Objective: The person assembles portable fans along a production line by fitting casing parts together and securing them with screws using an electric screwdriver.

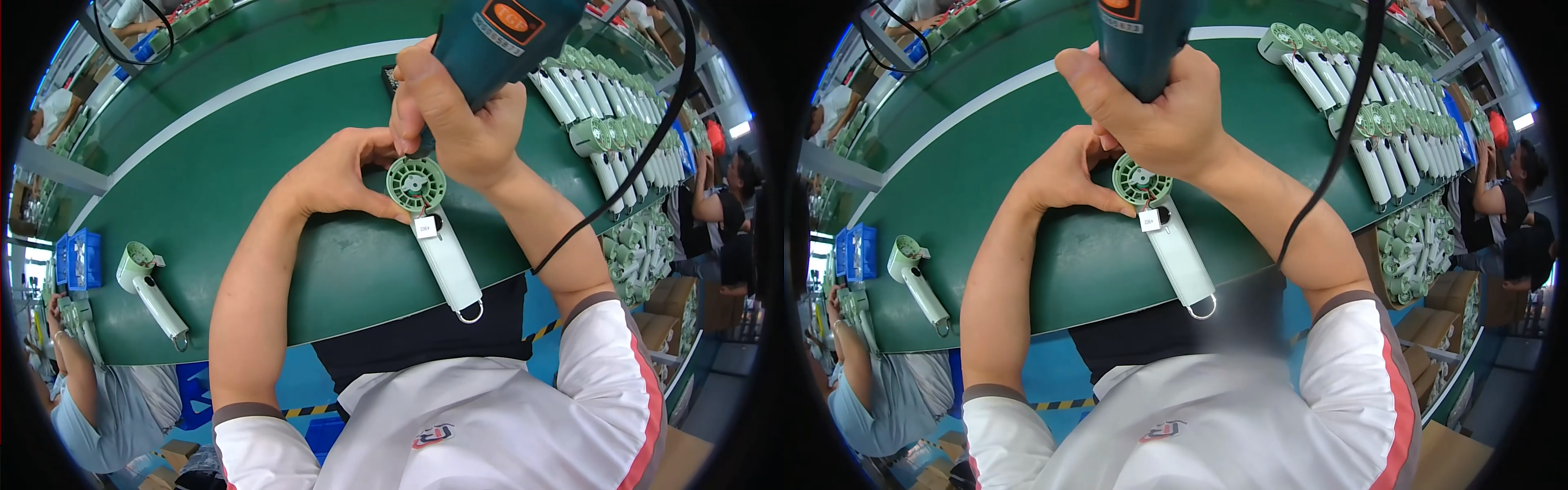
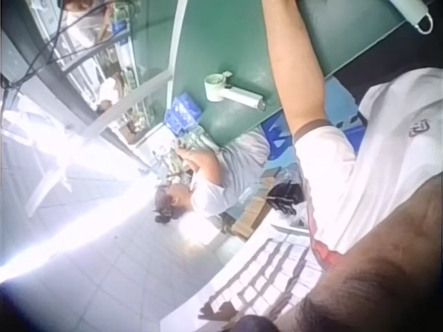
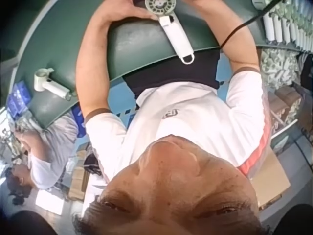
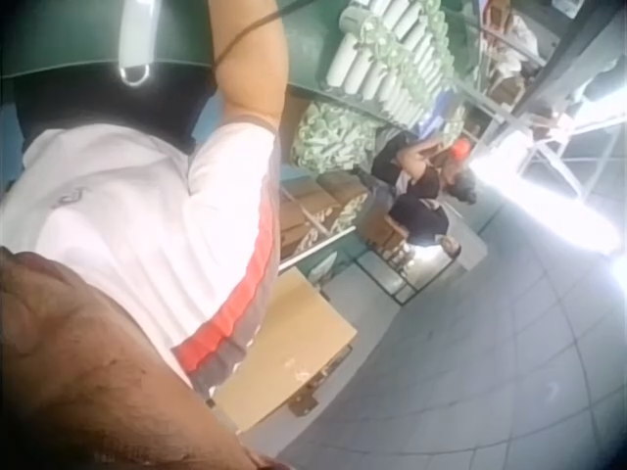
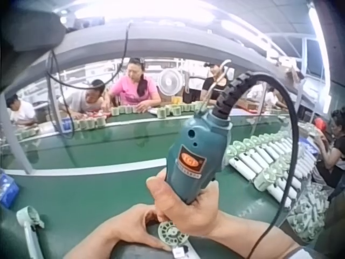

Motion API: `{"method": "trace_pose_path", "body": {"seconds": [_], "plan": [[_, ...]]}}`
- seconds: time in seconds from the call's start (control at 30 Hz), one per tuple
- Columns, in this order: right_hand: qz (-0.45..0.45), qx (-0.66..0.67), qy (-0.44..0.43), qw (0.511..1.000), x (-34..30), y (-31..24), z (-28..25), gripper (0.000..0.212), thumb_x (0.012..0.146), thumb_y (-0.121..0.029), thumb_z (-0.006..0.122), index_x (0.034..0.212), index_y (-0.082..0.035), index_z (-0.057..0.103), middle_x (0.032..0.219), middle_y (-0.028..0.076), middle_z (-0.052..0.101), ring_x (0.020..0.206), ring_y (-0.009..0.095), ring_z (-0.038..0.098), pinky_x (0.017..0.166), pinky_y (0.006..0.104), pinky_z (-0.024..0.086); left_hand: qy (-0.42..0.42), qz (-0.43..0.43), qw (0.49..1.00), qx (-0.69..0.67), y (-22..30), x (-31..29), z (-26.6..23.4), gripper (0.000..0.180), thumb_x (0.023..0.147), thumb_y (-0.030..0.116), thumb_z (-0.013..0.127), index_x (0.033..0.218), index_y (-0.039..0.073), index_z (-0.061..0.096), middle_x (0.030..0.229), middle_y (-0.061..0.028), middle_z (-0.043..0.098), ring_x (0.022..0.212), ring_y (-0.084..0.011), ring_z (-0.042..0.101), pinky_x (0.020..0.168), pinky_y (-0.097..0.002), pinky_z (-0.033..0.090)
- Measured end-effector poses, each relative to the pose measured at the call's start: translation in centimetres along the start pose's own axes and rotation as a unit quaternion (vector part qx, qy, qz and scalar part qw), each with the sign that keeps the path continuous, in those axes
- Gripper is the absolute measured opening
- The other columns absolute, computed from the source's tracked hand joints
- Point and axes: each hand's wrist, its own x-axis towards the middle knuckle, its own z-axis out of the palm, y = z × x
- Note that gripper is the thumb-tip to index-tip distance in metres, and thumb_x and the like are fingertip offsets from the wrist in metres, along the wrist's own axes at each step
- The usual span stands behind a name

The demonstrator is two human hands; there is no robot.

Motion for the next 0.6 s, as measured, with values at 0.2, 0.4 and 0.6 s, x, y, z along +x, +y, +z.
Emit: {"method": "trace_pose_path", "body": {"seconds": [0.2,0.4,0.6], "plan": [[0.047,-0.027,-0.022,0.998,0.66,0.53,0.19,0.018,0.101,-0.014,0.068,0.092,0.002,0.063,0.061,0.004,0.060,0.048,0.011,0.057,0.046,0.0264,0.044,0.007,0.000,1.000,0.006,-0.02,-0.08,-0.32,0.064,0.063,0.000,0.095,0.120,0.002,0.065,0.112,-0.0031,0.071,0.106,-0.0141,0.065,0.104,-0.0329,0.048],[0.080,-0.012,-0.029,0.996,0.37,0.49,0.37,0.018,0.099,-0.015,0.071,0.093,0.001,0.063,0.061,0.004,0.061,0.048,0.011,0.057,0.046,0.0267,0.045,0.002,0.001,1.000,-0.014,-0.16,-0.12,-0.27,0.060,0.064,0.002,0.095,0.116,0.003,0.066,0.109,-0.0026,0.071,0.105,-0.0138,0.065,0.103,-0.0333,0.048],[0.097,0.058,-0.021,0.993,0.18,-0.06,-0.07,0.013,0.099,-0.009,0.068,0.097,0.002,0.062,0.063,0.006,0.062,0.050,0.013,0.059,0.047,0.0282,0.047,0.001,0.004,1.000,-0.019,-0.58,-0.08,0.21,0.064,0.063,0.004,0.097,0.120,0.002,0.066,0.113,-0.0042,0.072,0.107,-0.0143,0.066,0.106,-0.0341,0.048]]}}
